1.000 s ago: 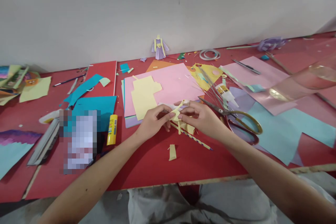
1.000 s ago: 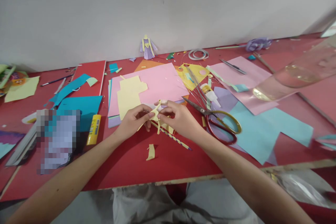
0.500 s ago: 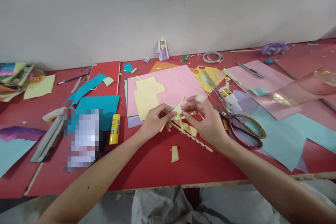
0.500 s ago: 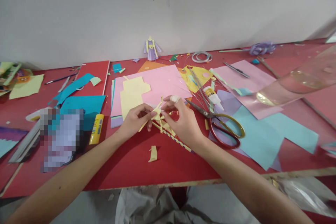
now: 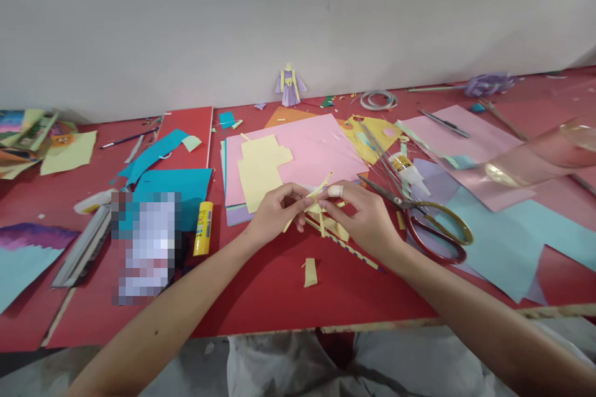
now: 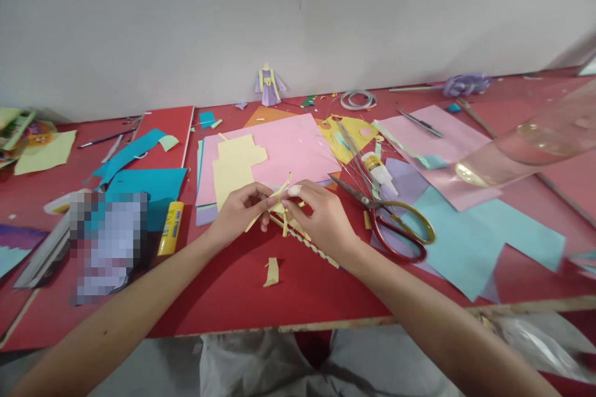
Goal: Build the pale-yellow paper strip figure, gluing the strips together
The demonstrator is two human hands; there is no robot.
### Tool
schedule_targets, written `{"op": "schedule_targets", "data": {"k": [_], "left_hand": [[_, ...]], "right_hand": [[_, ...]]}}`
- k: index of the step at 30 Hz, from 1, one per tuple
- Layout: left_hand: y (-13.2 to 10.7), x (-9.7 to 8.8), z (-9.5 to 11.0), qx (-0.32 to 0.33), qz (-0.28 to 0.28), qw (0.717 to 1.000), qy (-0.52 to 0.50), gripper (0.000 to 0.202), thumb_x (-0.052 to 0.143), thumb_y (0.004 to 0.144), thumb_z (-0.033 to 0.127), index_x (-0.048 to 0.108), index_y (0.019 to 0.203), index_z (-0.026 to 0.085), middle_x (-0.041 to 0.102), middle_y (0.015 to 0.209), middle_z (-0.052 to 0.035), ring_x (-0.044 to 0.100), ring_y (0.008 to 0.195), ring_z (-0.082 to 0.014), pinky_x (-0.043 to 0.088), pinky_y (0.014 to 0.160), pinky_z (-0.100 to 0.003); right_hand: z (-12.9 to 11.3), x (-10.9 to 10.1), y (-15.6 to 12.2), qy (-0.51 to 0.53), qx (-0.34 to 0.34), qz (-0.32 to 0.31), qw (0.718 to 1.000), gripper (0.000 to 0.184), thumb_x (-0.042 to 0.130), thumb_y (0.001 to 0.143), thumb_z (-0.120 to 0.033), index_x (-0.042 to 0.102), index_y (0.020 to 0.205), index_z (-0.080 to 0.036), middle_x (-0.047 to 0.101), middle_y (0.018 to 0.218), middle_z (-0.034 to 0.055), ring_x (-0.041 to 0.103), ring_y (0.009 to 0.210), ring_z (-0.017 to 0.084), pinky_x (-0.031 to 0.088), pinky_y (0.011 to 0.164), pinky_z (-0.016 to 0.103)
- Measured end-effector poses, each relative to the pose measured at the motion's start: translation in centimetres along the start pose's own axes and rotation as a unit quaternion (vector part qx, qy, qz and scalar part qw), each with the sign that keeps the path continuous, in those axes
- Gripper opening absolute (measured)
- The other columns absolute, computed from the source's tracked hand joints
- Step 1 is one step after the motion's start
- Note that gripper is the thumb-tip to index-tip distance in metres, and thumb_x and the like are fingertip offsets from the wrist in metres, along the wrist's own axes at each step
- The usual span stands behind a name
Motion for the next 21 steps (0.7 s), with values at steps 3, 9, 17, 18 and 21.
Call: {"op": "schedule_targets", "data": {"k": [3,9,17,18,21], "left_hand": [[0.0,0.0,0.0,0.006,-0.006,1.000,-0.012,0.024,0.064,0.085,0.037,0.058,0.091,0.014,0.059,0.058,0.0050,0.058,0.043,-0.0057,0.045,0.045,-0.016],[-0.1,0.3,0.2,0.023,-0.018,0.999,-0.028,0.029,0.068,0.082,0.033,0.057,0.103,0.017,0.054,0.069,0.0065,0.061,0.047,-0.0058,0.049,0.046,-0.017],[-0.4,0.5,0.6,0.050,-0.010,0.998,-0.025,0.033,0.071,0.079,0.031,0.058,0.105,0.018,0.053,0.070,0.0059,0.060,0.049,-0.0055,0.052,0.048,-0.017],[-0.4,0.5,0.5,0.047,-0.009,0.999,-0.023,0.033,0.071,0.079,0.032,0.058,0.105,0.018,0.053,0.070,0.0055,0.060,0.049,-0.0056,0.052,0.048,-0.017],[-0.3,0.3,0.3,0.039,0.000,0.999,-0.024,0.033,0.073,0.077,0.033,0.059,0.104,0.017,0.053,0.072,0.0053,0.061,0.049,-0.0060,0.054,0.047,-0.018]], "right_hand": [[0.2,0.1,0.0,0.031,0.021,-0.007,0.999,0.009,0.058,0.087,-0.016,0.064,0.088,-0.022,0.067,0.087,0.0005,0.062,0.083,0.014,0.047,0.075,0.026],[1.2,0.4,-0.1,0.119,0.087,-0.040,0.988,0.008,0.057,0.088,-0.022,0.064,0.087,-0.021,0.068,0.087,0.0014,0.063,0.081,0.015,0.050,0.076,0.028],[0.9,0.3,-0.1,0.088,0.079,-0.033,0.992,0.006,0.058,0.086,-0.019,0.063,0.087,-0.022,0.067,0.086,0.0013,0.063,0.081,0.016,0.049,0.076,0.028],[0.9,0.2,-0.1,0.084,0.078,-0.034,0.993,0.006,0.058,0.086,-0.019,0.063,0.087,-0.022,0.067,0.086,0.0010,0.063,0.081,0.016,0.049,0.076,0.028],[0.7,0.3,-0.1,0.088,0.079,-0.044,0.992,0.007,0.057,0.086,-0.017,0.062,0.086,-0.022,0.067,0.086,0.0002,0.063,0.081,0.015,0.048,0.076,0.027]]}}
Point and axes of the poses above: each hand's wrist, its own y-axis towards the middle knuckle, its own x-axis out of the palm, z = x × y, the point moved 6 cm from there along y, towards the middle knuckle
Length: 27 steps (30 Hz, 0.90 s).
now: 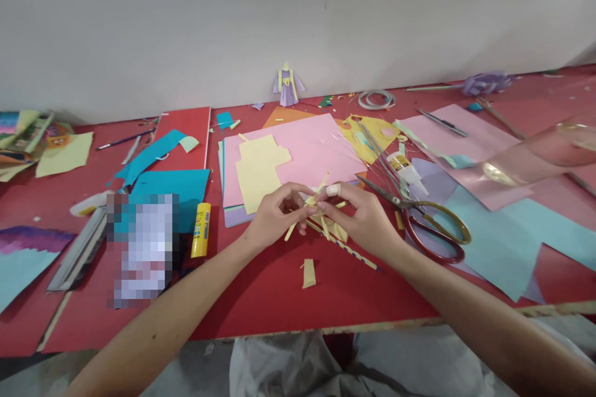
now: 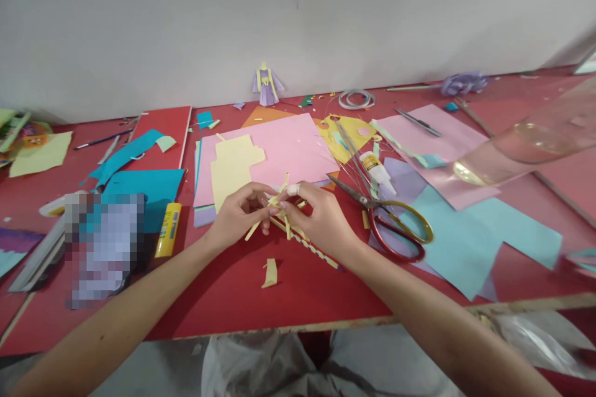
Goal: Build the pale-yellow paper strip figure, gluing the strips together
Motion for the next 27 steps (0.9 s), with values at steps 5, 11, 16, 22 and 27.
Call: {"op": "schedule_targets", "data": {"k": [5,11,16,22,27], "left_hand": [[0.00,-0.07,0.09,0.013,0.005,1.000,-0.005,0.030,0.073,0.078,0.030,0.060,0.102,0.017,0.053,0.068,0.0062,0.061,0.048,-0.0066,0.054,0.047,-0.018],[0.01,-0.05,0.28,0.004,0.002,1.000,0.006,0.026,0.072,0.078,0.030,0.064,0.099,0.015,0.057,0.062,0.0054,0.060,0.046,-0.0063,0.052,0.047,-0.016],[0.04,-0.13,0.29,-0.009,0.004,1.000,0.017,0.028,0.073,0.077,0.030,0.065,0.099,0.015,0.057,0.060,0.0053,0.060,0.046,-0.0066,0.051,0.047,-0.017],[0.02,-0.24,0.20,-0.012,0.003,1.000,0.026,0.027,0.071,0.079,0.031,0.065,0.100,0.015,0.058,0.061,0.0045,0.061,0.046,-0.0066,0.051,0.048,-0.017],[0.11,-0.22,0.04,-0.015,-0.004,0.999,0.033,0.027,0.070,0.081,0.032,0.064,0.100,0.015,0.059,0.062,0.0040,0.061,0.046,-0.0067,0.049,0.047,-0.017]], "right_hand": [[-0.30,0.22,-0.08,0.008,0.008,-0.013,1.000,0.006,0.057,0.087,-0.018,0.062,0.085,-0.021,0.066,0.089,0.0016,0.062,0.084,0.016,0.048,0.077,0.028],[-0.33,0.25,-0.02,0.008,0.017,-0.019,1.000,0.006,0.058,0.088,-0.025,0.061,0.084,-0.021,0.065,0.086,0.0020,0.062,0.082,0.016,0.048,0.075,0.028],[-0.40,0.25,0.07,0.000,0.010,-0.024,1.000,0.006,0.058,0.088,-0.025,0.061,0.084,-0.021,0.066,0.084,0.0014,0.062,0.081,0.016,0.047,0.074,0.028],[-0.33,0.40,0.09,0.007,0.016,-0.033,0.999,0.006,0.056,0.086,-0.020,0.062,0.084,-0.021,0.068,0.086,0.0017,0.064,0.082,0.017,0.048,0.075,0.028],[-0.17,0.47,0.13,0.006,0.023,-0.035,0.999,0.007,0.056,0.085,-0.018,0.062,0.084,-0.020,0.068,0.085,0.0014,0.064,0.081,0.016,0.048,0.075,0.027]]}}
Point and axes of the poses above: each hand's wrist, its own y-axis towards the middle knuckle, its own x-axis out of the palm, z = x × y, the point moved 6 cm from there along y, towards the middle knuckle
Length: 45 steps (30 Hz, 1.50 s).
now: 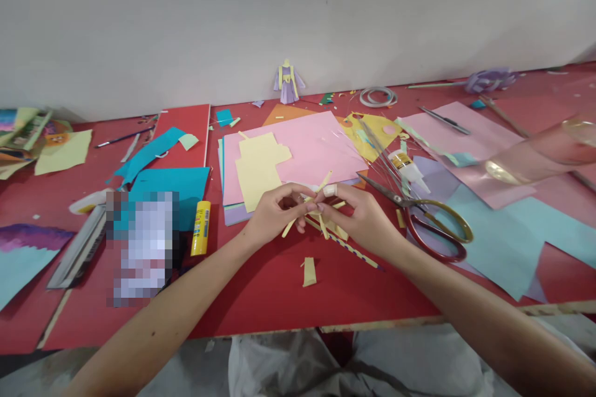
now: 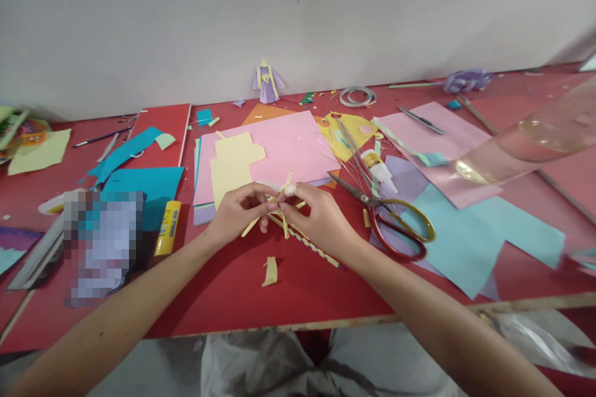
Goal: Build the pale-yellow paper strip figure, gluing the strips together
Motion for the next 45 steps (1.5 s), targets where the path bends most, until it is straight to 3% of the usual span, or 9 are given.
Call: {"op": "schedule_targets", "data": {"k": [24,33,45], "left_hand": [[0.2,-0.1,0.0,-0.006,-0.012,1.000,-0.005,0.024,0.065,0.085,0.033,0.062,0.100,0.015,0.058,0.065,0.0043,0.062,0.046,-0.0065,0.050,0.045,-0.015],[0.2,0.2,-0.1,-0.003,-0.030,1.000,-0.009,0.023,0.063,0.086,0.033,0.059,0.098,0.014,0.060,0.074,0.0011,0.062,0.052,-0.0070,0.055,0.047,-0.018],[0.1,0.3,0.2,-0.005,-0.036,0.999,-0.001,0.021,0.062,0.087,0.033,0.057,0.096,0.015,0.060,0.074,0.0015,0.061,0.052,-0.0064,0.053,0.048,-0.017]], "right_hand": [[0.6,0.0,-0.1,-0.028,0.006,0.007,1.000,0.006,0.056,0.086,-0.022,0.063,0.087,-0.021,0.070,0.086,0.0009,0.066,0.081,0.016,0.048,0.073,0.026],[1.5,0.7,0.0,-0.067,0.047,-0.052,0.995,0.007,0.055,0.088,-0.027,0.059,0.087,-0.021,0.070,0.089,0.0022,0.065,0.083,0.017,0.047,0.072,0.027],[1.7,0.8,-0.1,-0.098,0.042,-0.056,0.993,0.007,0.054,0.088,-0.026,0.058,0.087,-0.020,0.069,0.086,0.0023,0.064,0.079,0.017,0.045,0.070,0.027]]}}
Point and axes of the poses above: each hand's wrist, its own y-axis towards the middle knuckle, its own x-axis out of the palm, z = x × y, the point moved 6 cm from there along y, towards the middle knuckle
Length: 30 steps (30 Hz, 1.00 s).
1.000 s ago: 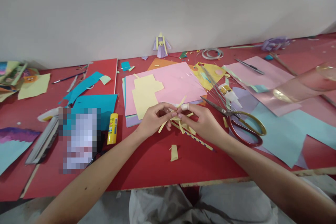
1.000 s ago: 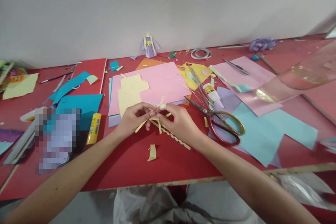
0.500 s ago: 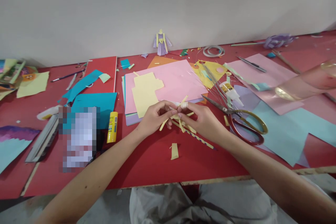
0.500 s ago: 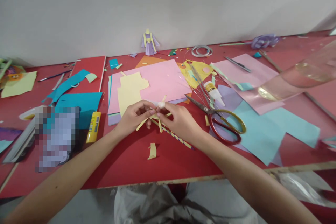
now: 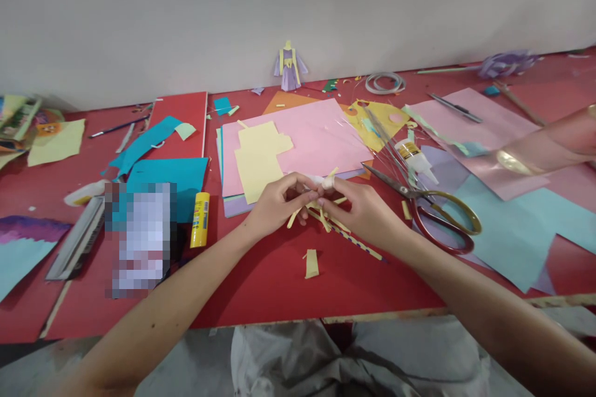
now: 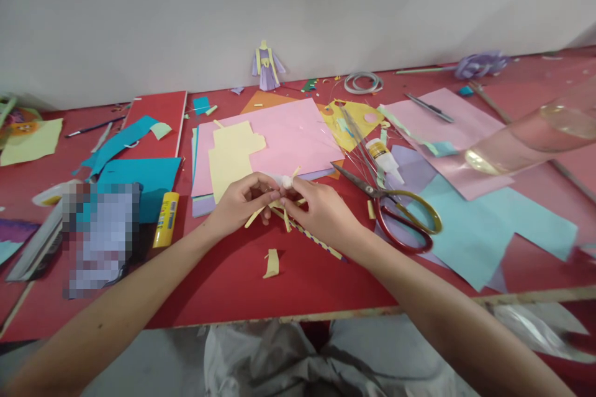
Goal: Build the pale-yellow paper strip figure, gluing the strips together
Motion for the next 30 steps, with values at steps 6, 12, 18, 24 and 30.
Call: {"op": "schedule_targets", "data": {"k": [6,12,18,24,30], "left_hand": [[-0.02,0.01,-0.24,0.000,-0.005,1.000,0.002,0.021,0.062,0.087,0.033,0.057,0.095,0.014,0.061,0.076,0.0010,0.062,0.052,-0.0061,0.053,0.048,-0.017],[0.04,0.05,-0.43,0.002,-0.011,1.000,-0.005,0.022,0.062,0.087,0.035,0.056,0.095,0.015,0.060,0.077,0.0006,0.062,0.052,-0.0063,0.054,0.049,-0.017],[0.04,0.14,-0.37,-0.007,-0.015,1.000,0.002,0.023,0.061,0.087,0.036,0.055,0.094,0.015,0.059,0.078,0.0002,0.061,0.053,-0.0063,0.054,0.049,-0.018],[0.00,0.11,-0.37,-0.012,-0.023,1.000,0.014,0.020,0.060,0.088,0.034,0.054,0.094,0.016,0.059,0.078,0.0006,0.060,0.053,-0.0062,0.052,0.050,-0.018],[-0.01,0.27,-0.33,-0.011,-0.032,0.999,0.027,0.017,0.060,0.088,0.032,0.052,0.091,0.017,0.058,0.074,0.0023,0.059,0.051,-0.0053,0.050,0.050,-0.017]], "right_hand": [[-0.20,-0.02,-0.07,-0.010,-0.003,-0.003,1.000,0.007,0.054,0.089,-0.026,0.057,0.086,-0.020,0.069,0.086,0.0027,0.064,0.078,0.017,0.044,0.069,0.027],[-0.32,-0.03,-0.12,-0.021,-0.002,-0.005,1.000,0.007,0.054,0.088,-0.025,0.056,0.085,-0.020,0.069,0.085,0.0031,0.064,0.078,0.017,0.043,0.068,0.027],[-0.45,-0.04,-0.07,-0.033,-0.004,-0.011,0.999,0.006,0.053,0.088,-0.024,0.055,0.085,-0.020,0.069,0.083,0.0024,0.063,0.074,0.017,0.041,0.065,0.026],[-0.41,0.04,-0.10,-0.060,-0.013,-0.016,0.998,0.007,0.053,0.089,-0.026,0.056,0.087,-0.020,0.069,0.083,0.0034,0.063,0.073,0.017,0.041,0.063,0.025],[-0.34,0.13,-0.18,-0.089,-0.019,-0.021,0.996,0.008,0.053,0.088,-0.028,0.056,0.089,-0.020,0.069,0.083,0.0042,0.063,0.072,0.017,0.041,0.062,0.025]]}}
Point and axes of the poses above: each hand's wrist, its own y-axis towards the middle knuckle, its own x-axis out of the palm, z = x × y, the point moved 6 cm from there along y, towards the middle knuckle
